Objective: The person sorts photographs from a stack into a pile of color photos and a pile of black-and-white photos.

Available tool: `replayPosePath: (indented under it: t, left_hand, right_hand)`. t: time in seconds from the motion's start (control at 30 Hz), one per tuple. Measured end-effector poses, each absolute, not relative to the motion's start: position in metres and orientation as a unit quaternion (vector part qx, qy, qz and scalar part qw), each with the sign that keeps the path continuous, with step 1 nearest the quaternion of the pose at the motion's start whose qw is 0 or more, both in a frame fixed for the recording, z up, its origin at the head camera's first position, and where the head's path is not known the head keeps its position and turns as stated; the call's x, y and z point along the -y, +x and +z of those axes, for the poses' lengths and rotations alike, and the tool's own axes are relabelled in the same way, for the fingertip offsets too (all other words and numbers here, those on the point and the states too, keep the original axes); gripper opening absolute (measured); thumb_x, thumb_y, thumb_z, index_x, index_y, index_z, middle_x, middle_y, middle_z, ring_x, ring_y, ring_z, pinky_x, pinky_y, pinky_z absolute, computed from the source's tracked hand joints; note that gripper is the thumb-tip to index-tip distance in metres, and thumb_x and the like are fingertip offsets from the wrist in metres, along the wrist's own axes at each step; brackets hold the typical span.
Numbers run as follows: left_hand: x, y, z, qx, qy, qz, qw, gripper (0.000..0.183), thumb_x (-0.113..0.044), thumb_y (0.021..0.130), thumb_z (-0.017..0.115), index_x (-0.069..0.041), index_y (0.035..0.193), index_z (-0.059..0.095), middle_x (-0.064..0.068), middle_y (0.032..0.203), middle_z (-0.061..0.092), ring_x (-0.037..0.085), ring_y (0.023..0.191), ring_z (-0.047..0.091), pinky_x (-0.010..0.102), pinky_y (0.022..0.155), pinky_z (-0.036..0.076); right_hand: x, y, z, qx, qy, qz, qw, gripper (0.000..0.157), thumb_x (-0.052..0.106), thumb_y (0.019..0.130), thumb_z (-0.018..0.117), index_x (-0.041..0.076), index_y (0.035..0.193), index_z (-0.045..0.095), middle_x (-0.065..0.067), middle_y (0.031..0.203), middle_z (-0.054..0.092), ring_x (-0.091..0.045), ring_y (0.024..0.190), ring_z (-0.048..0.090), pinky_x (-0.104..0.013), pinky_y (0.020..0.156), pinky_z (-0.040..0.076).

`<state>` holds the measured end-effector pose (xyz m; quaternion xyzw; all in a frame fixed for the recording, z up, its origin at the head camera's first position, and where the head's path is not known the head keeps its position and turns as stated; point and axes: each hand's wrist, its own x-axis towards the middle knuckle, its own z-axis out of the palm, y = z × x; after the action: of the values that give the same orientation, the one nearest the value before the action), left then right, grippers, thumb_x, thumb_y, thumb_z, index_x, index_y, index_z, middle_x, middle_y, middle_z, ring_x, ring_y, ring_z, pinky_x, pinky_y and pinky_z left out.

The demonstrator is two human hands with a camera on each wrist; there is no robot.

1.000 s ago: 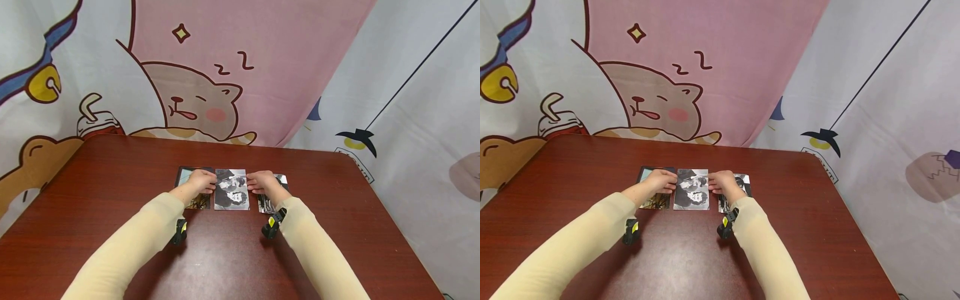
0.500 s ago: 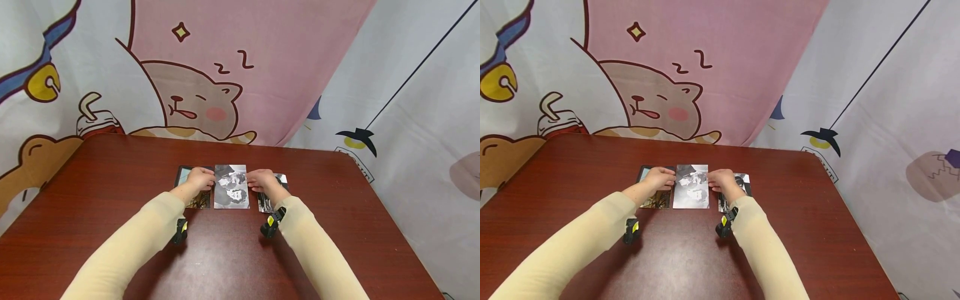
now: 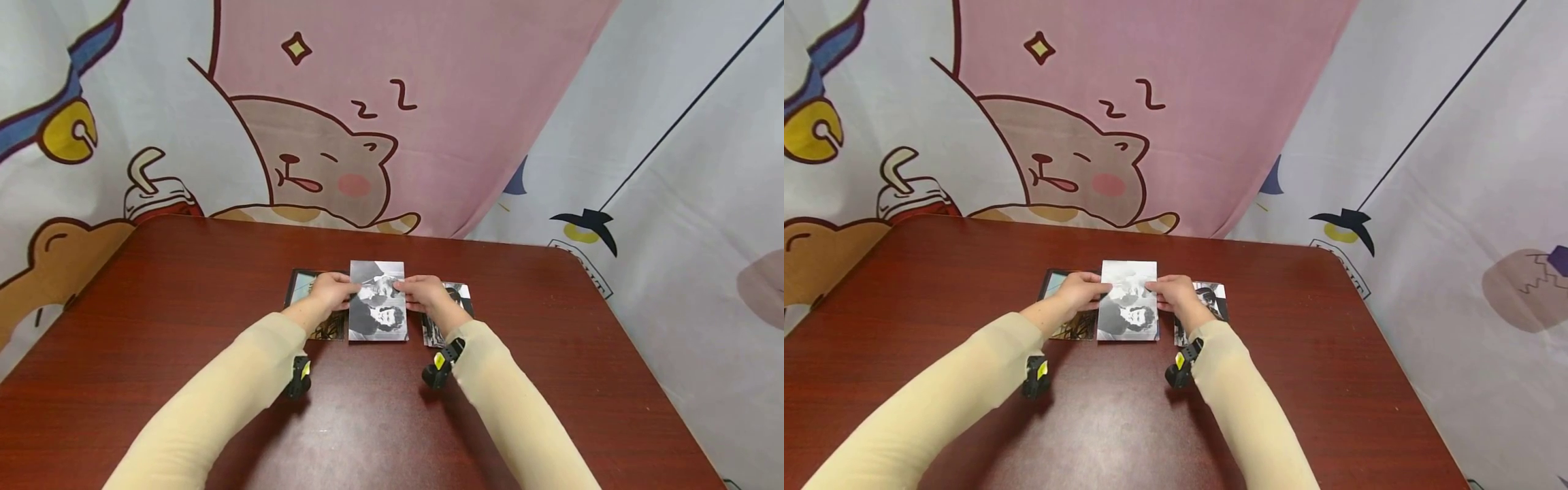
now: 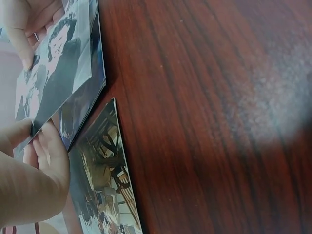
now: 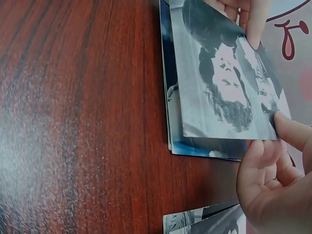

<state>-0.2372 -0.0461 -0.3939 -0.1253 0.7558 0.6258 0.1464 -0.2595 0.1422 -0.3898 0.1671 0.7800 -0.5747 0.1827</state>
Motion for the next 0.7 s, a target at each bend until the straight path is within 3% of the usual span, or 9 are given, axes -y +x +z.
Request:
replayPosePath:
  t: [0.33,0.5,0.7]
  left_hand:
    - [0.0441,-0.2383,-0.3921,-0.767,-0.122,0.616,0.135,0.034,-0.019,0.091,0.059,0.002,0.118,0.057,0.009,0.099,0.055,0.011,0.071,0.050,0.016,0.058,0.054]
    - [0.0409,-0.2367,-0.3910,-0.761,-0.127,0.622,0.133,0.033,-0.018,0.089,0.061,0.003,0.115,0.058,0.004,0.085,0.051,0.008,0.062,0.048,0.015,0.054,0.053]
    - [0.0395,-0.2376,-0.3887,-0.755,-0.143,0.627,0.127,0.033,-0.015,0.088,0.063,0.002,0.115,0.058,0.004,0.085,0.051,0.008,0.060,0.048,0.015,0.052,0.053]
  right_hand:
    - [-0.1431,-0.2607,-0.3902,-0.781,0.177,-0.569,0.188,0.036,0.028,0.087,0.065,0.003,0.111,0.058,0.000,0.079,0.048,-0.010,0.064,0.049,-0.016,0.053,0.048]
    - [-0.1443,-0.2596,-0.3876,-0.783,0.182,-0.567,0.181,0.032,0.029,0.086,0.066,0.004,0.105,0.059,0.002,0.078,0.048,-0.010,0.063,0.048,-0.016,0.052,0.047]
    - [-0.1466,-0.2598,-0.3851,-0.784,0.178,-0.567,0.177,0.027,0.024,0.085,0.067,0.004,0.102,0.062,0.003,0.074,0.050,-0.008,0.061,0.049,-0.016,0.053,0.048]
